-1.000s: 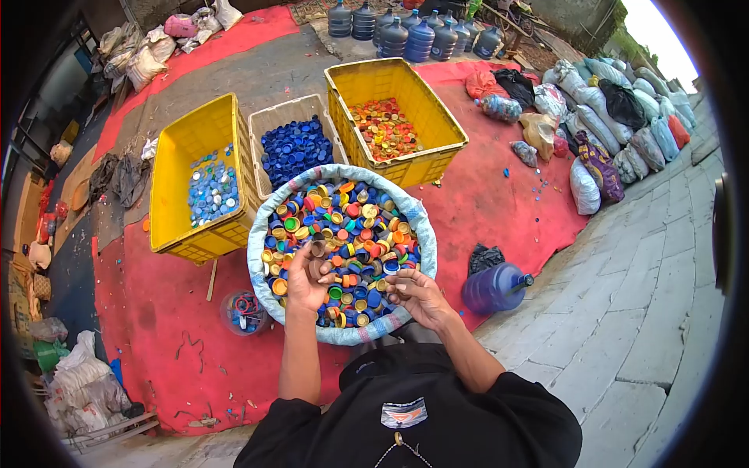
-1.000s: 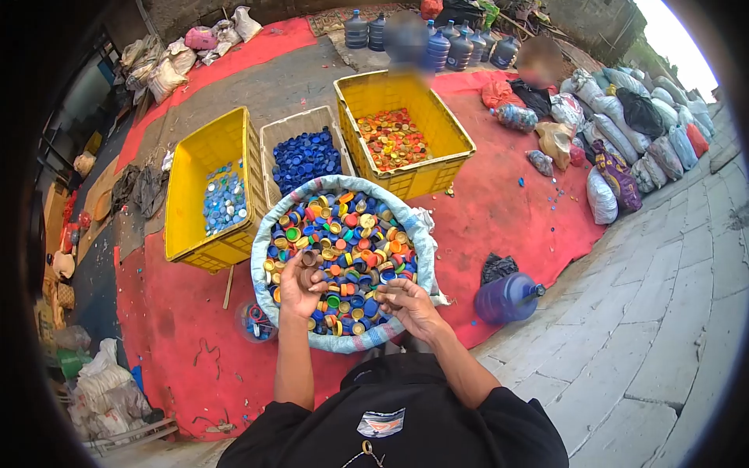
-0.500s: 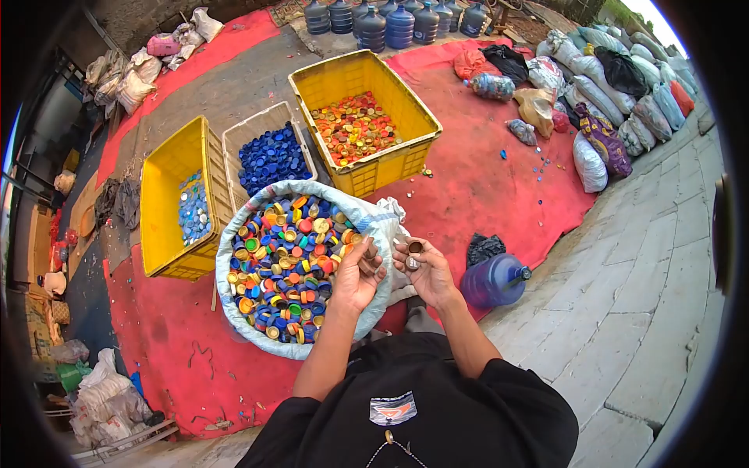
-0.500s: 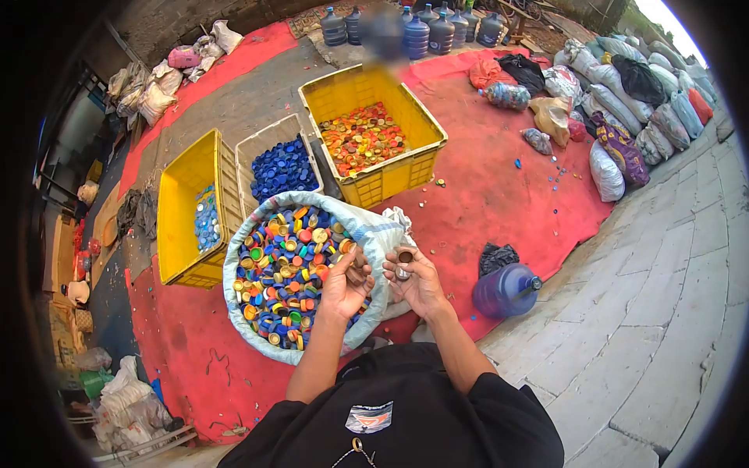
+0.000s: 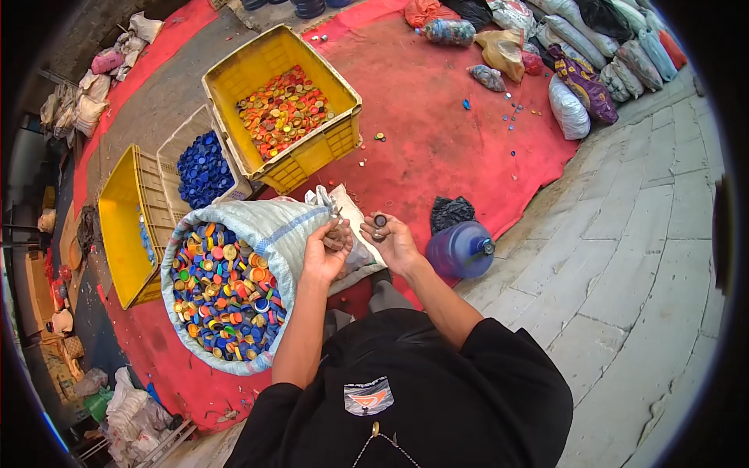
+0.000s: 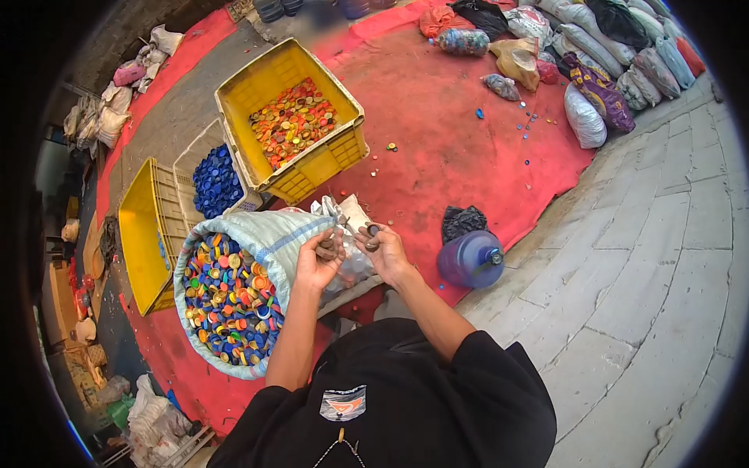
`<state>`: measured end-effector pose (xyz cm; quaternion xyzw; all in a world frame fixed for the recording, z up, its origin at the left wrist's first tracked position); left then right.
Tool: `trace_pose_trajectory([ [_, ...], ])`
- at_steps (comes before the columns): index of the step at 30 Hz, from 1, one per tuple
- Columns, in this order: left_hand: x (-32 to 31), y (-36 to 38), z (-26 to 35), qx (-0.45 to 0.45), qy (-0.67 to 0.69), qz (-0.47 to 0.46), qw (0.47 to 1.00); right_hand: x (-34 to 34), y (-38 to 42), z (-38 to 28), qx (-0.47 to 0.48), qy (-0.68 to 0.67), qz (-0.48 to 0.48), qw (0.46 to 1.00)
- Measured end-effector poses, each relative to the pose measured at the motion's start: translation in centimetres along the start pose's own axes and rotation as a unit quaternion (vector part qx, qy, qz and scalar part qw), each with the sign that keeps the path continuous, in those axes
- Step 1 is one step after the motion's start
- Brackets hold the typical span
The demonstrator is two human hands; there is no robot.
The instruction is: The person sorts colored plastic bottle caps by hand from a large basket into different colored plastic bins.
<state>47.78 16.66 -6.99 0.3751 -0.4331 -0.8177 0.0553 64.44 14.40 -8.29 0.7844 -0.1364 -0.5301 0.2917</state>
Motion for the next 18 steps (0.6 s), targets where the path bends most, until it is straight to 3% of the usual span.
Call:
trace_pose_trajectory([
  [4, -1.6, -4.7, 2.5, -0.013, 0.01, 0.023, 1.0, -1.2, -5.4, -1.1, 0.018, 0.038, 0.006, 0.999],
  [6, -3.9, -6.9, 7.0, -0.028, 0.063, -0.041, 0.997, -5.6, -8.7, -1.8, 0.043, 0.018, -0.032, 0.998],
  [8, -9.3, -4.0, 12.7, -0.118, 0.177, -0.056, 0.975, -11.1, -12.2, -2.3, 0.056, -0.054, -0.238, 0.968],
  [9, -10.7, -3.4, 15.2, -0.17, 0.22, -0.057, 0.959, -14.8, -11.2, -2.6, 0.072, -0.083, -0.232, 0.966],
  [10, -9.8, -4.5, 17.5, -0.242, 0.135, -0.159, 0.948, -18.0, -10.2, -2.8, 0.082, -0.11, -0.228, 0.964],
  [11, -10.0, -3.4, 18.3, -0.232, 0.139, -0.138, 0.953, -18.4, -11.0, -3.1, 0.087, -0.057, -0.207, 0.973],
  [14, -7.6, -1.2, 19.1, -0.241, 0.125, -0.102, 0.957, -16.4, -11.1, -3.2, 0.105, 0.03, -0.159, 0.981],
  [16, -5.6, 1.0, 17.9, -0.246, 0.143, -0.06, 0.957, -12.4, -11.2, -2.6, 0.071, 0.018, -0.114, 0.991],
  [18, -2.7, 3.4, 16.3, -0.276, 0.103, -0.089, 0.952, -9.5, -8.7, -1.8, 0.062, 0.023, -0.036, 0.997],
])
Point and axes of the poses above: each hand's wrist, its own y-axis away from the middle knuckle, its own x-axis out of the back of the hand, z = x × y, the point moved 2 cm from there along -y, towards the middle knuckle, and after that the axes turned 9 degrees about -y, right-handed, at the moved point
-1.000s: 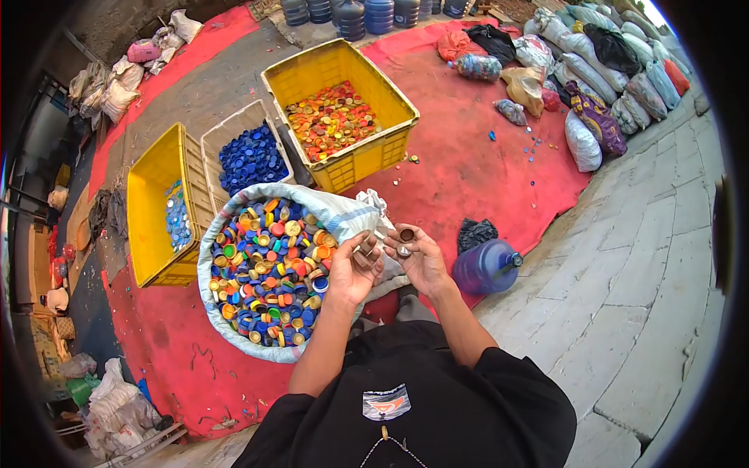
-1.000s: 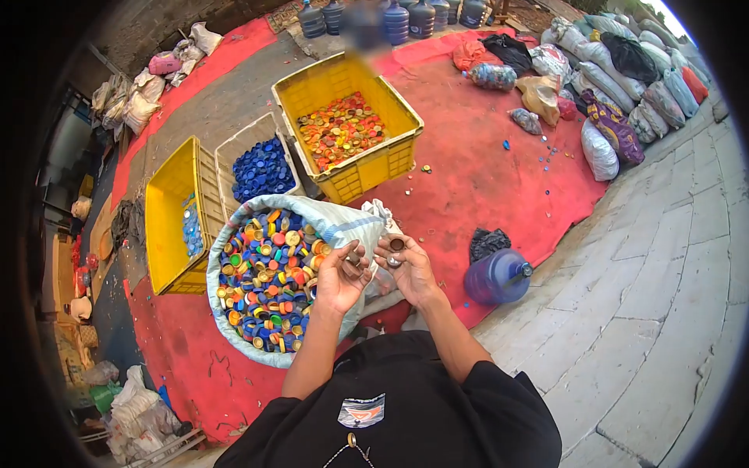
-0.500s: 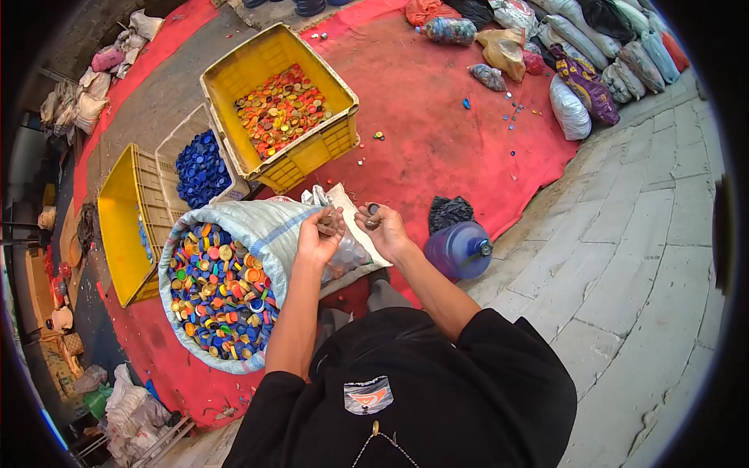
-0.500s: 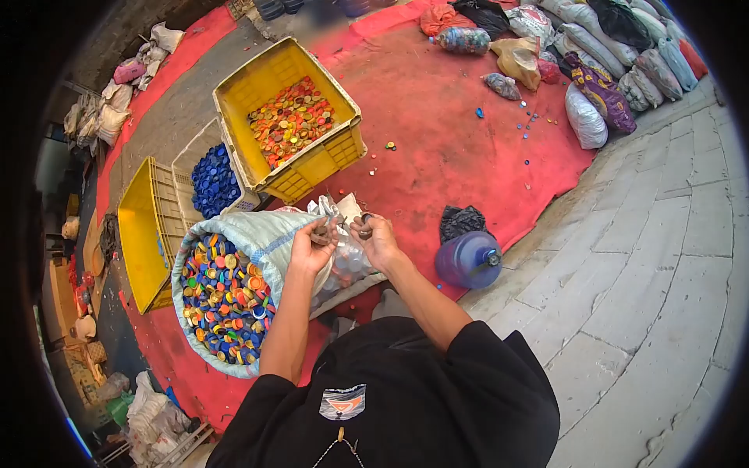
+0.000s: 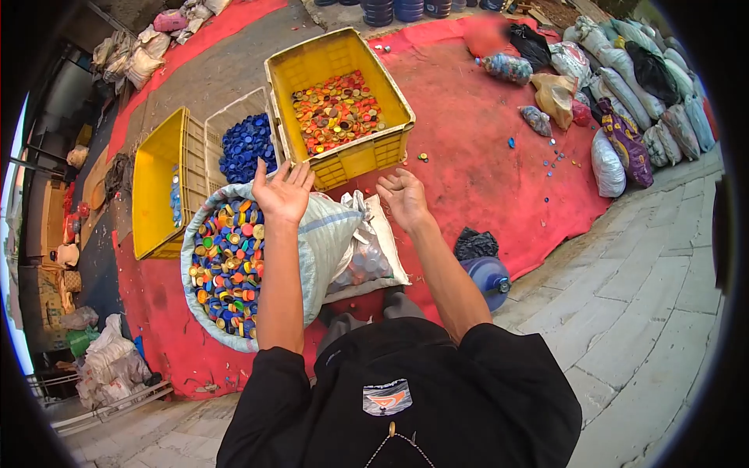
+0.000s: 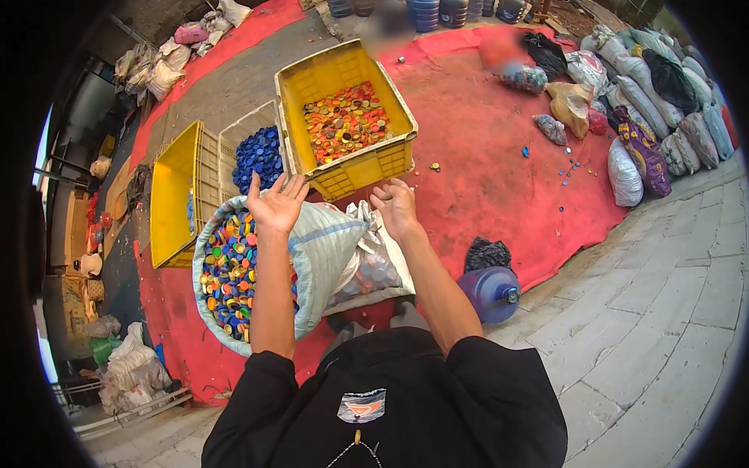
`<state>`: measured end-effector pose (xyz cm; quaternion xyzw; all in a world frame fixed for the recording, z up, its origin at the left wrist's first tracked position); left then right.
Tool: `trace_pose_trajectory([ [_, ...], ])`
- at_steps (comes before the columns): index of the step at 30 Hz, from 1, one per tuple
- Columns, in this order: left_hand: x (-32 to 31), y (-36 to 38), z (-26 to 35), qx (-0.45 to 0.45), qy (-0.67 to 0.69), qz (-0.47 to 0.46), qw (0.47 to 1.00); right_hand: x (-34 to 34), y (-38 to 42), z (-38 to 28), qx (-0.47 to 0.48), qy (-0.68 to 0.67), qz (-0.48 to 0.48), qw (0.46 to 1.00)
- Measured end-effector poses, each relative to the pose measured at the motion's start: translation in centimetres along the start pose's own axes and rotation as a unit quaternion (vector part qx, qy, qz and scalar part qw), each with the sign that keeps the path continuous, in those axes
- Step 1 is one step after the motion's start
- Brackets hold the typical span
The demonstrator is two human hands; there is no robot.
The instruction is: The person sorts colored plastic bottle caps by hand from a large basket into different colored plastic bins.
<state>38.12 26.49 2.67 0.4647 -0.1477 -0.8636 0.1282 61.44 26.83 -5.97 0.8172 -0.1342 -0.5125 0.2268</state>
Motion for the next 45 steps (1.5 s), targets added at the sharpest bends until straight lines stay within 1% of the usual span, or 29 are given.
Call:
trace_pose_trajectory([
  [1, 0.5, 2.1, 0.4, 0.002, 0.018, 0.045, 0.999, 1.6, 1.0, 0.5, -0.022, 0.019, -0.009, 1.0],
  [2, 2.2, 3.4, 1.0, -0.007, 0.014, 0.032, 0.999, 3.3, 1.9, 1.2, -0.044, 0.038, -0.018, 0.998],
  [4, 5.9, 6.0, 2.2, -0.026, 0.005, 0.004, 1.0, 5.7, 4.1, 2.7, -0.079, 0.052, 0.002, 0.995],
  [6, 7.3, 9.9, 3.9, -0.053, -0.011, -0.001, 0.999, 7.1, 6.6, 4.5, -0.098, 0.112, 0.012, 0.989],
  [8, 9.8, 12.9, 5.7, -0.101, -0.033, 0.065, 0.992, 8.7, 8.3, 6.6, -0.102, 0.166, 0.009, 0.981],
  [9, 11.7, 14.2, 6.7, -0.118, -0.039, 0.079, 0.989, 9.1, 9.0, 7.8, -0.102, 0.192, 0.009, 0.976],
  [10, 12.9, 15.5, 7.9, -0.133, -0.044, 0.092, 0.986, 8.5, 9.9, 8.8, -0.088, 0.231, 0.012, 0.969],
  [11, 14.0, 16.7, 8.8, -0.144, -0.044, 0.127, 0.98, 7.9, 10.9, 9.6, -0.074, 0.271, 0.016, 0.96],
  [12, 16.1, 17.5, 9.7, -0.157, -0.048, 0.137, 0.977, 7.4, 11.7, 10.6, -0.058, 0.31, 0.02, 0.949],
  [14, 20.0, 19.0, 11.0, -0.159, -0.029, 0.159, 0.974, 6.8, 12.4, 13.0, 0.0, 0.357, 0.023, 0.934],
  [16, 22.5, 20.6, 12.3, -0.153, -0.039, 0.159, 0.975, 5.0, 13.2, 15.1, 0.058, 0.41, 0.023, 0.91],
  [17, 23.7, 21.3, 12.8, -0.142, -0.05, 0.182, 0.972, 4.1, 13.6, 16.3, 0.093, 0.42, 0.023, 0.903],
  [18, 24.5, 22.0, 13.2, -0.13, -0.062, 0.205, 0.968, 3.6, 13.8, 17.4, 0.136, 0.435, 0.0, 0.89],
  [19, 25.2, 22.7, 13.7, -0.13, -0.052, 0.206, 0.968, 3.3, 13.7, 18.6, 0.18, 0.448, -0.023, 0.875],
  [20, 26.1, 23.2, 14.2, -0.131, -0.062, 0.203, 0.969, 3.0, 13.8, 19.6, 0.223, 0.459, -0.046, 0.859],
  [23, 28.3, 24.3, 15.5, -0.13, -0.083, 0.198, 0.968, -0.2, 15.7, 21.5, 0.297, 0.573, -0.009, 0.763],
  [26, 29.9, 24.6, 16.5, -0.122, -0.1, 0.192, 0.969, -2.2, 17.1, 23.2, 0.322, 0.651, -0.013, 0.687],
  [27, 30.1, 24.7, 16.9, -0.123, -0.099, 0.185, 0.97, -2.5, 17.3, 23.7, 0.364, 0.677, -0.027, 0.639],
  [30, 31.0, 24.8, 17.5, -0.12, -0.107, 0.162, 0.974, -3.3, 17.3, 25.0, 0.392, 0.743, -0.047, 0.541],
  [35, 32.3, 24.7, 17.3, -0.11, -0.119, 0.176, 0.971, -5.2, 16.4, 26.6, 0.337, 0.795, -0.059, 0.501],
  [39, 31.7, 24.7, 16.6, -0.12, -0.121, 0.185, 0.968, -6.0, 14.9, 27.0, 0.335, 0.811, -0.09, 0.471],
  [45, 29.9, 25.3, 14.5, -0.11, -0.123, 0.198, 0.966, -6.5, 13.4, 27.2, 0.354, 0.792, -0.132, 0.48],
])
Point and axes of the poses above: each hand's wrist, its own y-axis away from the middle knuckle, its own x-axis out of the back of the hand, z = x × y, the point moved 2 cm from there along -y, towards the middle knuckle, and after that the axes turned 9 degrees about -y, right-handed, at the moved point
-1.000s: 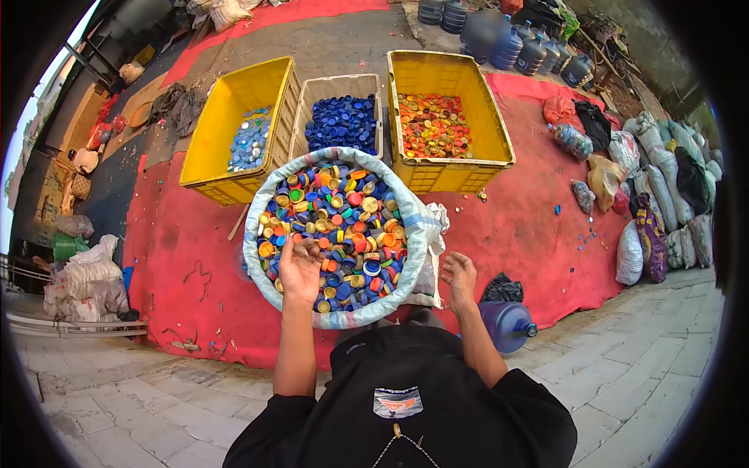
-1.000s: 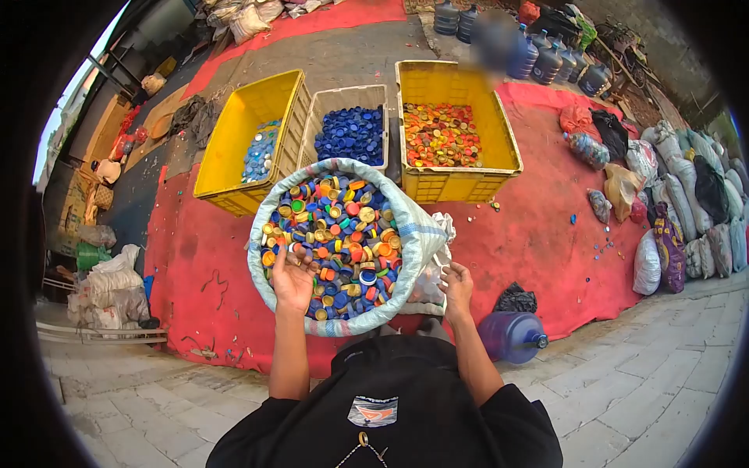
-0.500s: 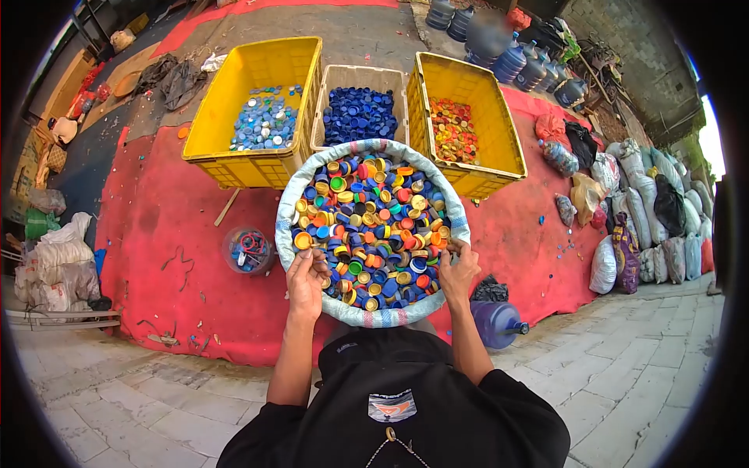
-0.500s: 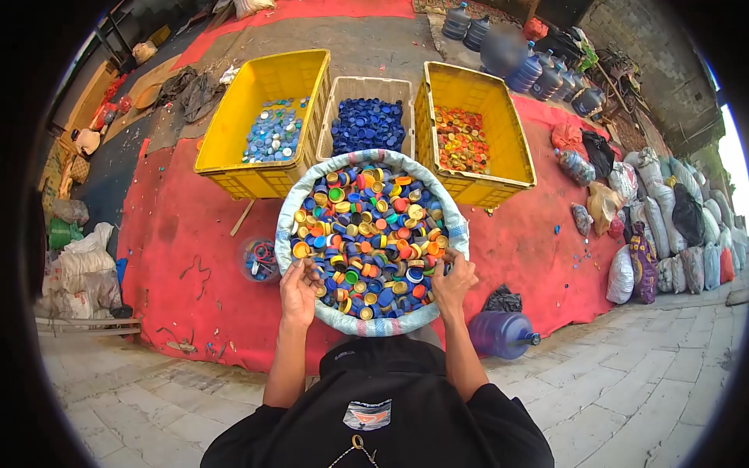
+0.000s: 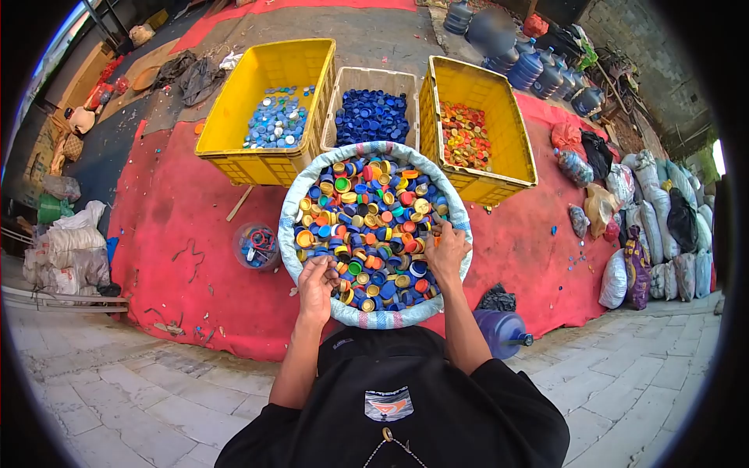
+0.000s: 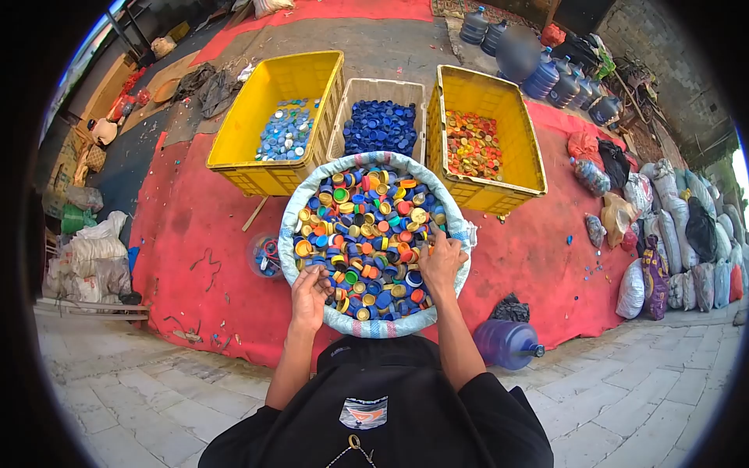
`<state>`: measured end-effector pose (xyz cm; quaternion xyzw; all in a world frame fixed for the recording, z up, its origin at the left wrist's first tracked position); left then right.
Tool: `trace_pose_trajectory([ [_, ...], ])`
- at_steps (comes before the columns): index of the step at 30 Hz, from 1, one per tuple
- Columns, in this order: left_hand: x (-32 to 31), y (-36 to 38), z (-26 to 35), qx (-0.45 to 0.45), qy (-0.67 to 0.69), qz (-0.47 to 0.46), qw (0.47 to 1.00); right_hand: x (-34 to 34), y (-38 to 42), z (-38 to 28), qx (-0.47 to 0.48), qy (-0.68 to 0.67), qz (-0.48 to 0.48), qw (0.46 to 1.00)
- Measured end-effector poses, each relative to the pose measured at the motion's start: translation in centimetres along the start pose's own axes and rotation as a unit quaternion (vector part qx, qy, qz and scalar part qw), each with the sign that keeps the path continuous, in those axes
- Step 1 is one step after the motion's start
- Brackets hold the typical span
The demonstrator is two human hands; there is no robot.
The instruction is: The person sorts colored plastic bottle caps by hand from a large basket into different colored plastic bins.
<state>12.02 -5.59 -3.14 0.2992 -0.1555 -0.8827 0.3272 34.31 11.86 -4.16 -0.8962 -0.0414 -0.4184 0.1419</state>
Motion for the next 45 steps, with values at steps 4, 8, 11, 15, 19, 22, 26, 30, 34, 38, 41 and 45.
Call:
trace_pose_trajectory([
  [4, -0.2, 1.0, -0.7, 0.0, -0.031, 0.01, 0.999, -0.4, -0.7, 0.6, 0.015, -0.02, -0.009, 1.0],
  [8, 0.0, 1.4, -1.0, -0.016, -0.031, 0.004, 0.999, -0.5, -1.4, 1.6, 0.018, -0.054, -0.025, 0.998],
  [11, -0.1, 1.6, -1.2, -0.008, -0.038, 0.016, 0.999, -0.8, -1.6, 2.3, 0.039, -0.085, -0.048, 0.994],
  [15, -0.5, 1.7, -1.3, -0.005, -0.048, 0.009, 0.999, -0.4, -1.9, 2.2, 0.026, -0.1, -0.069, 0.992],
  [19, -0.7, 1.6, -1.5, -0.003, -0.05, 0.006, 0.999, 0.0, -1.6, 2.2, 0.034, -0.119, -0.093, 0.988],
  [22, -0.8, 1.6, -1.8, 0.005, -0.057, 0.005, 0.998, 0.3, -1.4, 2.5, 0.058, -0.11, -0.106, 0.987],
  [26, -0.7, 1.6, -1.9, 0.01, -0.064, 0.0, 0.998, 0.3, -1.1, 2.4, 0.05, -0.084, -0.12, 0.988],
  [30, -0.7, 1.4, -2.0, 0.007, -0.069, -0.002, 0.998, 0.2, -0.9, 1.3, 0.024, -0.068, -0.084, 0.994],
  [34, -0.4, 1.2, -2.6, 0.009, -0.085, -0.007, 0.996, -0.9, -0.7, -0.2, -0.015, 0.011, -0.048, 0.999],
  [38, -0.5, 1.1, -2.6, 0.01, -0.091, -0.005, 0.996, -2.1, -1.0, -0.6, -0.031, 0.029, -0.047, 0.998],
  [41, -0.6, 1.1, -2.6, 0.011, -0.097, -0.007, 0.995, -2.3, -0.9, -0.5, -0.023, -0.021, -0.019, 0.999],
  [45, -0.6, 0.9, -2.6, 0.008, -0.11, -0.007, 0.994, -0.3, -0.7, -0.9, -0.114, -0.188, -0.062, 0.974],
])
Point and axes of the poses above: each hand's wrist, its own y-axis away from the middle knuckle, its own x-axis out of the back of the hand, z = x × y, the point moved 2 cm from there along -y, towards the middle knuckle, and after that the axes turned 9 degrees about -y, right-handed, at the moved point
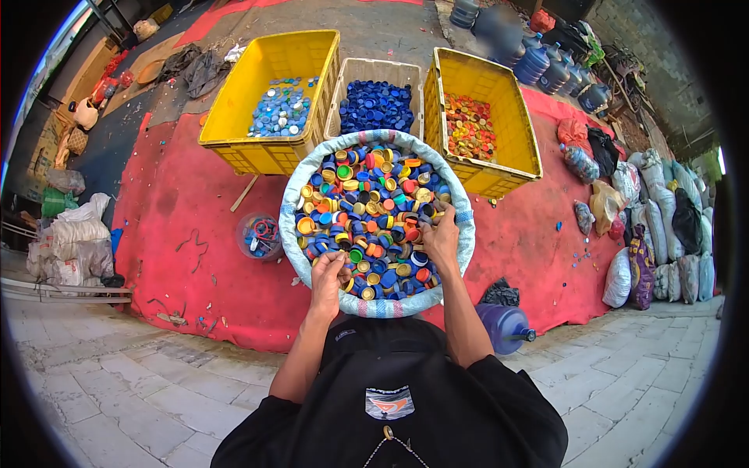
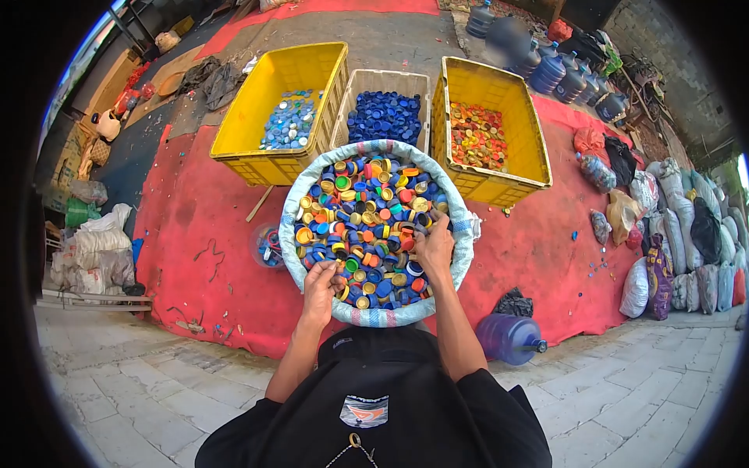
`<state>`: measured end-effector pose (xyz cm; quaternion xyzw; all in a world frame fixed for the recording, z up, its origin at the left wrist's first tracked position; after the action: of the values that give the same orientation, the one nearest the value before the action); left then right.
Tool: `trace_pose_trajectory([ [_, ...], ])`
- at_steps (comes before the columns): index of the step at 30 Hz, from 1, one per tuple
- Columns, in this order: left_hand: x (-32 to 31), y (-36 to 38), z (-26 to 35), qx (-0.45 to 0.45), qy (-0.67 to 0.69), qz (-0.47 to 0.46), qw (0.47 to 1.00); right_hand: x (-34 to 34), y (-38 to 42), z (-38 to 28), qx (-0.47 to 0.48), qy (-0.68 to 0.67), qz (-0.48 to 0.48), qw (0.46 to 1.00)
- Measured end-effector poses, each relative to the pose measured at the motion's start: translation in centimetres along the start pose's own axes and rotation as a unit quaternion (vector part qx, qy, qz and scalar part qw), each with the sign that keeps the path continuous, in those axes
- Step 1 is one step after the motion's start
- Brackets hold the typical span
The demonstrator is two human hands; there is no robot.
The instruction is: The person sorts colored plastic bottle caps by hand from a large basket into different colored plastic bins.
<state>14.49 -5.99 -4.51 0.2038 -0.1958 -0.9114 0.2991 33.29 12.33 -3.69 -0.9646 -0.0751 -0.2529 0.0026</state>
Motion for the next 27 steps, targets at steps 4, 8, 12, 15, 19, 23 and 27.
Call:
trace_pose_trajectory([
  [4, -0.9, -0.4, 0.4, -0.003, -0.041, -0.006, 0.999, 1.6, 1.0, -1.2, -0.064, -0.166, -0.04, 0.983],
  [8, -2.7, -1.3, 1.5, -0.08, -0.186, -0.007, 0.979, 2.2, 1.8, 0.6, -0.146, -0.429, -0.078, 0.888],
  [12, -4.2, -4.1, 1.6, -0.237, -0.395, 0.003, 0.888, 3.2, 4.4, 1.3, -0.192, -0.651, -0.121, 0.724],
  [15, -5.8, -5.7, 2.4, -0.404, -0.559, 0.016, 0.724, 3.2, 6.4, 1.3, -0.267, -0.688, -0.087, 0.669],
  [19, -7.0, -7.7, 2.0, -0.46, -0.629, -0.007, 0.627, 3.0, 7.9, 2.0, -0.293, -0.702, -0.085, 0.643],
  [23, -7.5, -9.2, 1.5, -0.442, -0.682, -0.036, 0.581, 3.1, 8.7, 2.1, -0.275, -0.701, -0.094, 0.652],
  [27, -7.7, -10.3, 1.5, -0.437, -0.71, -0.053, 0.55, 3.2, 9.0, 2.0, -0.268, -0.688, -0.101, 0.667],
])
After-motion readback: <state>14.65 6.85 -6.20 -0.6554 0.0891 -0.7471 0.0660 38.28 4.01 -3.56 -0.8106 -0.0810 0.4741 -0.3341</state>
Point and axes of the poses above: each hand's wrist, its own y-axis away from the middle knuckle, its own x-axis out of the back of the hand, z = x × y, the point moved 2 cm from there along -y, towards the middle knuckle, and after that the axes turned 9 degrees about -y, right-handed, at the moved point
